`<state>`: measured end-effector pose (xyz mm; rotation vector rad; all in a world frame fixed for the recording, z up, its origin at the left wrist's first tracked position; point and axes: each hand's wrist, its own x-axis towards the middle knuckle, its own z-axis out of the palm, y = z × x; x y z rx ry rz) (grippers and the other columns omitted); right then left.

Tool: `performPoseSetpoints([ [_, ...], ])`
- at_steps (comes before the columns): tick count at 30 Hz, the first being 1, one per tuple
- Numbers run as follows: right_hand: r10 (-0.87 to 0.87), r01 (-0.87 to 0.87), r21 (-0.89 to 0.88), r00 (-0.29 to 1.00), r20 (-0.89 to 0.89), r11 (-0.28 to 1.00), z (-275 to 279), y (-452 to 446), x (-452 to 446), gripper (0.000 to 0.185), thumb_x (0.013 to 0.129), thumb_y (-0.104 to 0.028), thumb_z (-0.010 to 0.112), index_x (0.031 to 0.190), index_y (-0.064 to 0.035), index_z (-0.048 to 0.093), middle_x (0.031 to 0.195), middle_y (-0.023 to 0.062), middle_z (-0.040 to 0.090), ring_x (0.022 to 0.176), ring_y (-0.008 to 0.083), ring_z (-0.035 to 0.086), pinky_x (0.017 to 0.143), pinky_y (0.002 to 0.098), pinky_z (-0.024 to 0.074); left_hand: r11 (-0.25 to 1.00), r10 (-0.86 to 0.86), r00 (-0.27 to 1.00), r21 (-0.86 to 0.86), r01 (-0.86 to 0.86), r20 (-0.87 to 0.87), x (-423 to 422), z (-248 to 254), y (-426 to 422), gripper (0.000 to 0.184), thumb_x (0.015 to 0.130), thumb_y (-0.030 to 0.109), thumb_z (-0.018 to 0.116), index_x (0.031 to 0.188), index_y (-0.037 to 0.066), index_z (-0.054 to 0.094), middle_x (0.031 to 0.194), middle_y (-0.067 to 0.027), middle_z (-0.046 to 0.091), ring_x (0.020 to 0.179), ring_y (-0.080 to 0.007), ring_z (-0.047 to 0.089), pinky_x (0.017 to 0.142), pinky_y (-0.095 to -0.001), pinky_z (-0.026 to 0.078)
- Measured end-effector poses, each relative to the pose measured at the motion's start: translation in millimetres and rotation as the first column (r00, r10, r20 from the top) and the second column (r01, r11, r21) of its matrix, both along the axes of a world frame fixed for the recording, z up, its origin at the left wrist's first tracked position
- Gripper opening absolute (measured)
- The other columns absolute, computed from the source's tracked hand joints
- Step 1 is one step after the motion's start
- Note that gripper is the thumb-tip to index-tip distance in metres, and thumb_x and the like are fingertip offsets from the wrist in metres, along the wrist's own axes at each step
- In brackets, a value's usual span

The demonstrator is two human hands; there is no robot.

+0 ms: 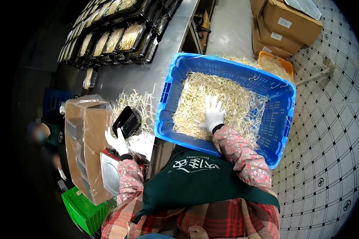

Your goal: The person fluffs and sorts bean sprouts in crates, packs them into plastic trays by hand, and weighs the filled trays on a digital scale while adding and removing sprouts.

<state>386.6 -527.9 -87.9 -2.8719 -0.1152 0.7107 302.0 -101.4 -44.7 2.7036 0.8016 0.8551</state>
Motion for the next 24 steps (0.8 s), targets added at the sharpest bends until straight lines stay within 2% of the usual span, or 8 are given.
performPoseSetpoints([
  [2,-0.223,0.156,0.295,0.952,0.209,0.943,-67,-9,-2,0.113,0.071,-0.049,0.08,0.155,-0.0086,0.017,0.15,0.0276,0.034,0.126,0.0429,0.049,0.094,0.0505,0.0492,0.974,0.129,0.988,-0.178,-0.143,-0.085,-17,-25,28,0.07,0.086,0.038,0.073,0.136,-0.006,0.05,0.146,-0.0287,0.041,0.134,-0.0409,0.041,0.114,-0.0482,0.031],
  [7,-0.284,0.177,0.701,0.958,0.039,0.691,-35,-60,19,0.055,0.075,-0.021,0.075,0.125,-0.0028,0.061,0.116,0.0183,0.068,0.107,0.0297,0.065,0.095,0.0372,0.0508,0.766,0.253,0.961,-0.584,-0.27,-0.112,-29,-37,23,0.081,0.087,0.04,0.072,0.144,-0.007,0.038,0.146,-0.0272,0.041,0.136,-0.0379,0.039,0.114,-0.0458,0.031],
  [10,-0.294,0.343,0.806,0.93,-0.22,0.483,-19,-78,23,0.053,0.074,-0.013,0.08,0.121,0.0033,0.063,0.112,0.0128,0.07,0.1,0.0161,0.065,0.088,0.03,0.0513,0.237,0.294,0.949,-0.953,-0.191,-0.117,-30,-46,23,0.053,0.092,0.021,0.066,0.136,-0.002,0.047,0.103,-0.0143,0.066,0.083,-0.0259,0.067,0.069,-0.0339,0.057],
  [11,-0.269,0.393,0.896,0.903,-0.334,0.205,-23,-81,21,0.048,0.075,-0.007,0.079,0.119,0.0047,0.064,0.113,0.0098,0.07,0.1,0.0132,0.064,0.087,0.0286,0.0511,0.2,0.33,0.944,-0.978,-0.064,0.006,-30,-65,36,0.036,0.09,0.01,0.061,0.124,0.0,0.055,0.087,-0.0087,0.066,0.061,-0.0178,0.063,0.05,-0.0281,0.052],
  [16,-0.214,0.42,0.903,0.894,-0.395,0.089,29,-99,25,0.052,0.076,-0.001,0.077,0.125,0.0056,0.06,0.121,0.01,0.067,0.109,0.0149,0.061,0.094,0.0281,0.048,0.399,0.284,0.9,-0.894,0.203,0.331,6,-3,0,0.035,0.087,0.004,0.054,0.12,-0.001,0.06,0.086,-0.0116,0.065,0.056,-0.0219,0.063,0.045,-0.0314,0.055],
  [19,-0.096,0.41,0.91,0.905,-0.415,-0.066,90,-91,31,0.051,0.076,0.002,0.075,0.124,0.0048,0.061,0.116,0.0084,0.067,0.104,0.0151,0.063,0.091,0.0275,0.0502,0.544,-0.109,0.946,-0.779,0.314,0.305,33,68,-55,0.042,0.089,0.001,0.05,0.13,-0.003,0.058,0.098,-0.0138,0.068,0.053,-0.0144,0.06,0.048,-0.0256,0.054],
  [22,-0.002,0.321,0.941,0.946,-0.323,-0.107,147,-66,37,0.054,0.073,0.004,0.076,0.125,0.0046,0.06,0.113,0.0093,0.069,0.1,0.0149,0.065,0.091,0.0283,0.0517,0.392,-0.257,0.94,-0.865,0.312,0.223,55,101,-127,0.043,0.084,-0.002,0.049,0.125,-0.002,0.062,0.106,-0.0135,0.068,0.061,-0.0141,0.064,0.051,-0.0251,0.055],
  [24,0.052,0.093,0.98,0.993,-0.104,0.175,148,-50,47,0.063,0.074,-0.009,0.081,0.131,0.0027,0.056,0.117,0.0107,0.068,0.104,0.0169,0.065,0.093,0.0308,0.0519,0.306,-0.368,0.874,-0.847,0.435,0.316,60,92,-175,0.042,0.088,0.0,0.049,0.128,0.0,0.06,0.099,-0.0116,0.068,0.058,-0.0128,0.063,0.049,-0.025,0.054],
])
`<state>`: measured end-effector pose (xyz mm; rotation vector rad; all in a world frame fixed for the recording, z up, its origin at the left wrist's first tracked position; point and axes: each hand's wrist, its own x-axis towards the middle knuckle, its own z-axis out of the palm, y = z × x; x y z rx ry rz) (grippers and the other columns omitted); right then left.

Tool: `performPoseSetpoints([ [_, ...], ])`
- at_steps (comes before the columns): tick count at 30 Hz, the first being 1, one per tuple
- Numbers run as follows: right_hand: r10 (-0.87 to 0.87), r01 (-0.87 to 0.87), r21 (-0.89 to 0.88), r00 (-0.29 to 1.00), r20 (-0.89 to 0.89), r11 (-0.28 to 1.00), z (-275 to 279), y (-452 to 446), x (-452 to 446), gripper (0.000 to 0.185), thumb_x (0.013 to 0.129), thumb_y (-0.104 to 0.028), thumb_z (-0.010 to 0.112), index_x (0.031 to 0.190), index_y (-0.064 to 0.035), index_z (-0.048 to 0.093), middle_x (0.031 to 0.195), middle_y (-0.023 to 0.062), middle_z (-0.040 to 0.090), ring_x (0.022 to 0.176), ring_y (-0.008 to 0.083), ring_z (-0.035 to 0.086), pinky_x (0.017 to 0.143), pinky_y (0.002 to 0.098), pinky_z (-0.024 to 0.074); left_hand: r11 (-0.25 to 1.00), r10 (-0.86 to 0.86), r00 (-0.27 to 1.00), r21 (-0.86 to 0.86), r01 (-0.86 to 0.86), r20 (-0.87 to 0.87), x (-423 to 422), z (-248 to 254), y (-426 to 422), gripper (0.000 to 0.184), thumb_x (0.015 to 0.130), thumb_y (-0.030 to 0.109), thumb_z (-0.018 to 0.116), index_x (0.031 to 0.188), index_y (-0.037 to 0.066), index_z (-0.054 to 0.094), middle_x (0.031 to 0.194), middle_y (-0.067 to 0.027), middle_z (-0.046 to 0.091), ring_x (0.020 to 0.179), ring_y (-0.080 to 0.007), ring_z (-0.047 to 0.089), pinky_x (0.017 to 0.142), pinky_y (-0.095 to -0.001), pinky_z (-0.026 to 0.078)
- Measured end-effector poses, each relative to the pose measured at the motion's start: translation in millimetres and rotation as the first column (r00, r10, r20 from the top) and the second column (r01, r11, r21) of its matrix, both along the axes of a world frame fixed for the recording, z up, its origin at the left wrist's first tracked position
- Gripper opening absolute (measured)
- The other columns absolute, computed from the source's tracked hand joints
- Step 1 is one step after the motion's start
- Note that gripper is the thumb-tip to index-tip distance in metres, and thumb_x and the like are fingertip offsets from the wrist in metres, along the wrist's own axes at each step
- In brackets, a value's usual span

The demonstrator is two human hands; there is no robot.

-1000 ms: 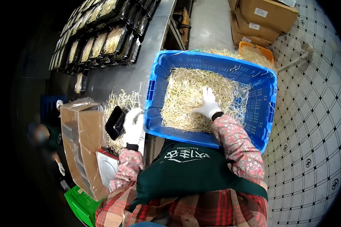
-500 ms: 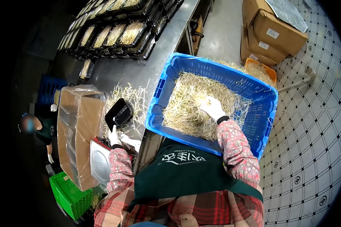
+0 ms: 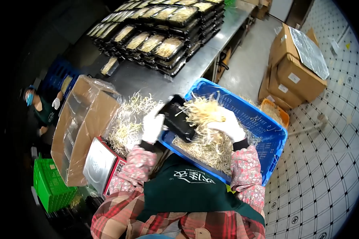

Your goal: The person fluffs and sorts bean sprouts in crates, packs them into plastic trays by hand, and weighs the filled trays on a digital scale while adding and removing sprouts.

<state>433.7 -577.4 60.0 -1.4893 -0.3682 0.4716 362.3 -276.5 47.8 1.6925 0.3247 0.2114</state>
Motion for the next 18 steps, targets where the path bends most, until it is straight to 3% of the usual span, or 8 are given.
performPoseSetpoints([
  [2,0.099,-0.049,-0.221,0.97,0.224,0.974,11,31,-2,0.07,0.074,-0.019,0.083,0.135,0.0003,0.054,0.124,0.014,0.066,0.112,0.0234,0.064,0.098,0.0347,0.0495,0.991,-0.114,0.993,-0.078,0.113,-0.016,8,-36,-23,0.042,0.091,0.002,0.052,0.132,-0.001,0.056,0.1,-0.0128,0.066,0.055,-0.0154,0.064,0.049,-0.0276,0.055],
  [3,0.194,0.046,-0.472,0.873,0.447,0.881,-7,36,-1,0.075,0.074,-0.024,0.082,0.139,-0.0018,0.05,0.133,0.018,0.06,0.12,0.0293,0.06,0.105,0.0367,0.0446,0.984,-0.108,0.994,-0.142,0.109,0.016,11,-60,-34,0.042,0.091,0.003,0.053,0.133,-0.003,0.054,0.099,-0.014,0.066,0.054,-0.018,0.065,0.049,-0.0293,0.057],
  [4,0.242,0.016,-0.507,0.866,0.438,0.862,-3,40,-4,0.077,0.076,-0.023,0.079,0.143,-0.0027,0.046,0.139,0.0196,0.055,0.126,0.0314,0.055,0.109,0.0365,0.0407,0.917,-0.074,0.997,-0.395,0.06,-0.022,11,-67,-42,0.044,0.091,0.003,0.052,0.134,-0.005,0.052,0.098,-0.0152,0.066,0.054,-0.0204,0.066,0.048,-0.031,0.058],
  [6,0.185,0.009,-0.382,0.865,0.467,0.924,13,35,-8,0.074,0.078,-0.02,0.078,0.143,-0.0027,0.047,0.141,0.0183,0.055,0.128,0.0295,0.054,0.109,0.0364,0.0403,0.844,-0.001,0.997,-0.535,-0.04,-0.076,-4,-70,-29,0.045,0.092,0.003,0.05,0.136,-0.007,0.049,0.103,-0.0185,0.065,0.054,-0.0244,0.067,0.048,-0.0332,0.059],
  [8,-0.023,0.119,-0.221,0.919,0.394,0.968,27,19,-14,0.057,0.083,-0.013,0.075,0.135,-0.0012,0.056,0.131,0.0143,0.063,0.115,0.0206,0.062,0.096,0.032,0.0498,0.874,0.09,0.994,-0.474,-0.109,-0.063,-24,-65,-4,0.044,0.092,0.002,0.047,0.135,-0.007,0.049,0.1,-0.0141,0.064,0.055,-0.0245,0.066,0.048,-0.0305,0.059],
  [12,-0.247,0.248,-0.018,0.969,0.025,0.969,14,13,-2,0.035,0.09,-0.005,0.067,0.125,-0.0018,0.063,0.11,0.0065,0.07,0.097,0.0114,0.065,0.087,0.0261,0.0521,0.883,0.238,0.97,-0.427,-0.197,0.044,-40,-74,5,0.048,0.089,-0.002,0.048,0.137,-0.004,0.05,0.108,-0.015,0.066,0.074,-0.0212,0.069,0.053,-0.0303,0.061],
  [14,-0.243,0.246,0.017,0.943,0.228,0.969,-6,24,-2,0.031,0.091,-0.005,0.067,0.121,-0.0002,0.065,0.111,0.0051,0.069,0.096,0.0111,0.064,0.086,0.0264,0.0522,0.872,0.333,0.941,-0.399,-0.283,0.06,-46,-75,5,0.047,0.089,-0.003,0.046,0.137,-0.004,0.05,0.111,-0.0151,0.063,0.073,-0.0226,0.069,0.054,-0.0323,0.062],
  [18,-0.177,0.199,-0.036,0.929,0.326,0.979,-12,52,-4,0.029,0.091,-0.005,0.067,0.119,-0.001,0.066,0.113,0.0065,0.069,0.098,0.0124,0.065,0.087,0.0264,0.0516,0.831,0.431,0.892,-0.446,-0.333,0.137,-71,-89,20,0.046,0.092,-0.007,0.045,0.137,-0.005,0.048,0.121,-0.0176,0.061,0.077,-0.0251,0.069,0.056,-0.0343,0.064],
])
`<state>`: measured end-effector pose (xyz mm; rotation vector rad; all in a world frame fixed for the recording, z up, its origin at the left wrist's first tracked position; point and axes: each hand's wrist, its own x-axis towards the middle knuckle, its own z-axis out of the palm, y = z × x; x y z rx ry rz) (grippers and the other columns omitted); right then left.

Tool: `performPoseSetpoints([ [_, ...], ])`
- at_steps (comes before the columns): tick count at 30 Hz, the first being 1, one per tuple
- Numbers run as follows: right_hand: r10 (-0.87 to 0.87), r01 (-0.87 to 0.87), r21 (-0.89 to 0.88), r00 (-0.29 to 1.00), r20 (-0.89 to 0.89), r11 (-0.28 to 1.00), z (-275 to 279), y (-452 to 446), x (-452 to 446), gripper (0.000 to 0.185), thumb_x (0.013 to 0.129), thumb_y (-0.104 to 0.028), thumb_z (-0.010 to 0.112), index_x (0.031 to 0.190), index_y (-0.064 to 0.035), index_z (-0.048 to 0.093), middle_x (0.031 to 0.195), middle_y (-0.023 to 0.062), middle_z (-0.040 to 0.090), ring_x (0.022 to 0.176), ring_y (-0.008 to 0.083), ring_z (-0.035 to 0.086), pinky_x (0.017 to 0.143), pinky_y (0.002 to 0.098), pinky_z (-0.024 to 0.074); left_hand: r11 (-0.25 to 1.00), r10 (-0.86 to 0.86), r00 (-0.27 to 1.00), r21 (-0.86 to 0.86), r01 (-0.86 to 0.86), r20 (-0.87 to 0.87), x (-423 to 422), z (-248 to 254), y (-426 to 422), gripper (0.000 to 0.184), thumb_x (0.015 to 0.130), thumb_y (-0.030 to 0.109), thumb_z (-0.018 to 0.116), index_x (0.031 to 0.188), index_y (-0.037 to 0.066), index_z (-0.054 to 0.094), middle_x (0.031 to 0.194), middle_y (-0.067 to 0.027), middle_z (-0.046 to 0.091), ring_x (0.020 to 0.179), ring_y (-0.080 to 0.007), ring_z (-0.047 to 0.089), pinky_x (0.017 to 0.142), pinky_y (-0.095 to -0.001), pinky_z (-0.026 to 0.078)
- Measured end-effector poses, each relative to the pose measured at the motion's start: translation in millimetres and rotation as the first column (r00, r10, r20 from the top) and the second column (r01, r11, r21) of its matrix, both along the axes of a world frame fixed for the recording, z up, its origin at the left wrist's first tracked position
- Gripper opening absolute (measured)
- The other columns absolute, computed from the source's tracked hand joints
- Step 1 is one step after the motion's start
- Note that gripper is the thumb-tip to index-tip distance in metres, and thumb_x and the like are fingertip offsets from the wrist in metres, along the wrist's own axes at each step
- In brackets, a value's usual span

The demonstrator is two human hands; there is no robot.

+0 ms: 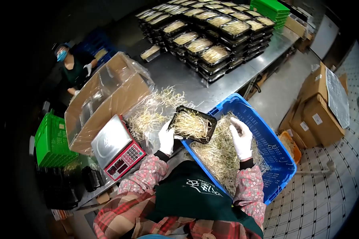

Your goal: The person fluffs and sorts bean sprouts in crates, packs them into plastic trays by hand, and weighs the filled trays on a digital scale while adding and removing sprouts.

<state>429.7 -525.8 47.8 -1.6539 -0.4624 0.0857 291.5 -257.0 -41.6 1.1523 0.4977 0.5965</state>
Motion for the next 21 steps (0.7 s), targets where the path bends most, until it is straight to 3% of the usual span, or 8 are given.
performPoseSetpoints([
  [3,0.125,-0.107,-0.09,0.966,0.225,0.99,6,41,-20,0.028,0.089,-0.008,0.067,0.116,-0.0045,0.068,0.112,0.0101,0.069,0.103,0.021,0.065,0.092,0.0315,0.0502,0.999,0.042,0.998,-0.01,-0.043,-0.039,-18,15,-8,0.047,0.091,-0.008,0.044,0.138,-0.005,0.047,0.123,-0.0166,0.061,0.084,-0.0243,0.069,0.059,-0.0339,0.064],
  [7,0.356,-0.268,-0.237,0.756,0.549,0.934,-7,104,-39,0.038,0.085,-0.013,0.068,0.122,-0.0056,0.063,0.116,0.0135,0.066,0.106,0.0324,0.061,0.094,0.0415,0.048,0.997,0.079,0.995,0.028,-0.077,-0.067,-36,30,-29,0.046,0.09,-0.008,0.042,0.136,-0.006,0.05,0.12,-0.0155,0.062,0.089,-0.0222,0.068,0.061,-0.0322,0.064],
  [10,0.599,-0.279,-0.563,0.599,0.531,0.778,-33,122,-51,0.04,0.091,-0.019,0.06,0.129,-0.0056,0.058,0.128,0.0158,0.06,0.111,0.035,0.056,0.099,0.0437,0.0431,0.996,0.08,0.996,-0.036,-0.081,-0.039,-47,24,-32,0.046,0.09,-0.007,0.042,0.135,-0.006,0.049,0.119,-0.0161,0.062,0.086,-0.0228,0.068,0.061,-0.0321,0.064],
  [12,0.624,-0.44,-0.45,0.632,0.459,0.777,-36,119,-46,0.038,0.092,-0.019,0.059,0.128,-0.0053,0.06,0.123,0.0165,0.064,0.112,0.0339,0.059,0.099,0.0428,0.0452,0.991,0.092,0.993,-0.086,-0.099,-0.074,-58,13,-26,0.047,0.091,-0.005,0.042,0.137,-0.006,0.047,0.117,-0.0166,0.063,0.089,-0.0233,0.069,0.061,-0.0321,0.064],
  [16,0.529,-0.49,-0.199,0.768,0.361,0.849,20,111,-44,0.029,0.092,-0.013,0.061,0.119,-0.0031,0.065,0.113,0.0172,0.068,0.105,0.0322,0.065,0.091,0.0383,0.0512,0.971,0.141,0.99,-0.192,-0.141,-0.013,-72,15,-3,0.047,0.09,-0.001,0.04,0.136,-0.006,0.047,0.118,-0.0196,0.063,0.085,-0.027,0.07,0.062,-0.0347,0.064],
  [18,0.666,-0.579,-0.359,0.718,0.202,0.732,32,112,-46,0.023,0.093,-0.014,0.06,0.112,-0.0032,0.067,0.103,0.0163,0.069,0.096,0.0315,0.066,0.086,0.0387,0.0521,0.963,0.135,0.989,-0.226,-0.144,-0.058,-74,17,9,0.048,0.091,0.0,0.04,0.137,-0.006,0.045,0.118,-0.0214,0.063,0.083,-0.0299,0.071,0.061,-0.0356,0.064],
  [20,0.72,-0.547,-0.478,0.601,0.346,0.687,17,135,-67,0.019,0.093,-0.019,0.058,0.099,-0.0042,0.068,0.083,0.0167,0.067,0.081,0.0357,0.065,0.074,0.0425,0.0521,0.945,0.131,0.99,-0.296,-0.138,-0.043,-76,14,15,0.05,0.091,0.0,0.04,0.141,-0.005,0.04,0.114,-0.0228,0.064,0.077,-0.0339,0.071,0.063,-0.0404,0.064],
  [21,0.729,-0.487,-0.557,0.562,0.39,0.673,-5,149,-75,0.018,0.092,-0.02,0.059,0.095,-0.0044,0.067,0.082,0.0169,0.066,0.079,0.0363,0.064,0.072,0.0441,0.0517,0.924,0.126,0.992,-0.366,-0.109,0.022,-81,11,14,0.05,0.091,0.0,0.041,0.141,-0.005,0.039,0.112,-0.0226,0.064,0.074,-0.0341,0.07,0.063,-0.0411,0.064],
])
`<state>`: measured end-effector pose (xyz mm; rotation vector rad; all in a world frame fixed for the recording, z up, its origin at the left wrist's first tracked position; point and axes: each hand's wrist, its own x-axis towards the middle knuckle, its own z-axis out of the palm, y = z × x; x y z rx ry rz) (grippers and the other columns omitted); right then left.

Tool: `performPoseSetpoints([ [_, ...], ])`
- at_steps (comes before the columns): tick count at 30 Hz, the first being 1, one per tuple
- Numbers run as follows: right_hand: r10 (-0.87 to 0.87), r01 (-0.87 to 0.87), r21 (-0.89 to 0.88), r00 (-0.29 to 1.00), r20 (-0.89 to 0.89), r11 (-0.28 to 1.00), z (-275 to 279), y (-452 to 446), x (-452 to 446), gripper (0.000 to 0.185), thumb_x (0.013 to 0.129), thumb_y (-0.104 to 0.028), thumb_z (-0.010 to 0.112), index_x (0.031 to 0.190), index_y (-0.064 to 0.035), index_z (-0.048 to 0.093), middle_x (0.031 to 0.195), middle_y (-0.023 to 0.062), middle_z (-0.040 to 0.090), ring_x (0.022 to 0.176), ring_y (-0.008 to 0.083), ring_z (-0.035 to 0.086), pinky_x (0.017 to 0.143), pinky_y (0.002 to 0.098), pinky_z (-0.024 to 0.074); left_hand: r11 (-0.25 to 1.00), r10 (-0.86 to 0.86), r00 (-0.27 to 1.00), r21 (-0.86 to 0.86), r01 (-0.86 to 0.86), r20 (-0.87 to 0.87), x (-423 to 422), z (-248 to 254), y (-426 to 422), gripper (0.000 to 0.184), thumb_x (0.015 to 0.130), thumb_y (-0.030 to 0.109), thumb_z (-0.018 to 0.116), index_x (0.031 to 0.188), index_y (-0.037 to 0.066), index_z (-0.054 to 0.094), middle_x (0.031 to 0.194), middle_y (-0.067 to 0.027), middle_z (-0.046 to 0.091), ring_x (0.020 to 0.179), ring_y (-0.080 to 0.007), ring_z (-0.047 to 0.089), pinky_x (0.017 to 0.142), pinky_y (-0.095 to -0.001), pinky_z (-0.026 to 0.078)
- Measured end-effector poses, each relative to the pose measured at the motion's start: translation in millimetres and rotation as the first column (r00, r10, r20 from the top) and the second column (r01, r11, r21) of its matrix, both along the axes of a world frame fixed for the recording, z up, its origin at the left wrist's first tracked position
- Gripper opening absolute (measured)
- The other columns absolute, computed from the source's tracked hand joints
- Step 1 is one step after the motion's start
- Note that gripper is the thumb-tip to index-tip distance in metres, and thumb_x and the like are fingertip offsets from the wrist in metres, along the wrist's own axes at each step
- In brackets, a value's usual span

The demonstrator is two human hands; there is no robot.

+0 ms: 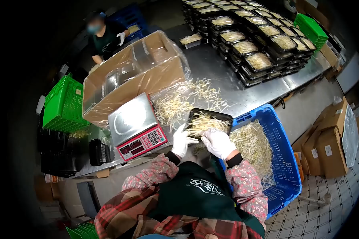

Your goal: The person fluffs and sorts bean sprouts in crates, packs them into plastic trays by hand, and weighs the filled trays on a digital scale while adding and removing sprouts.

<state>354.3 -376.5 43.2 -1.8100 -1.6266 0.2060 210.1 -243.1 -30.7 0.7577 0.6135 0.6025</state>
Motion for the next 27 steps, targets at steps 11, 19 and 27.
performPoseSetpoints([
  [11,0.068,0.06,0.117,0.527,-0.847,0.991,63,130,-34,0.025,0.101,-0.012,0.053,0.117,0.0006,0.067,0.097,0.0037,0.07,0.079,0.0067,0.059,0.071,0.0218,0.0487,0.937,0.347,0.937,0.051,-0.346,-0.032,-137,16,155,0.053,0.092,0.002,0.043,0.145,-0.001,0.037,0.111,-0.0195,0.062,0.071,-0.0298,0.069,0.063,-0.041,0.062],
  [19,0.045,0.181,0.138,0.442,-0.896,0.974,35,243,-55,0.027,0.103,-0.018,0.052,0.119,-0.0005,0.065,0.095,0.0036,0.071,0.075,0.0049,0.06,0.068,0.0196,0.0482,0.358,0.733,0.602,0.932,0.052,-0.315,-204,30,222,0.051,0.095,0.017,0.06,0.138,-0.007,0.047,0.137,-0.0232,0.053,0.128,-0.0342,0.05,0.11,-0.0406,0.037],
  [27,0.239,-0.25,-0.068,0.961,-0.136,0.966,-50,340,-136,0.032,0.091,-0.024,0.051,0.111,-0.0046,0.067,0.108,0.0223,0.067,0.102,0.0369,0.064,0.093,0.0477,0.0482,-0.388,0.559,0.793,0.768,0.51,-0.245,-152,-4,255,0.036,0.086,0.013,0.057,0.118,-0.004,0.061,0.117,-0.0225,0.064,0.115,-0.0373,0.059,0.104,-0.0458,0.043],
])
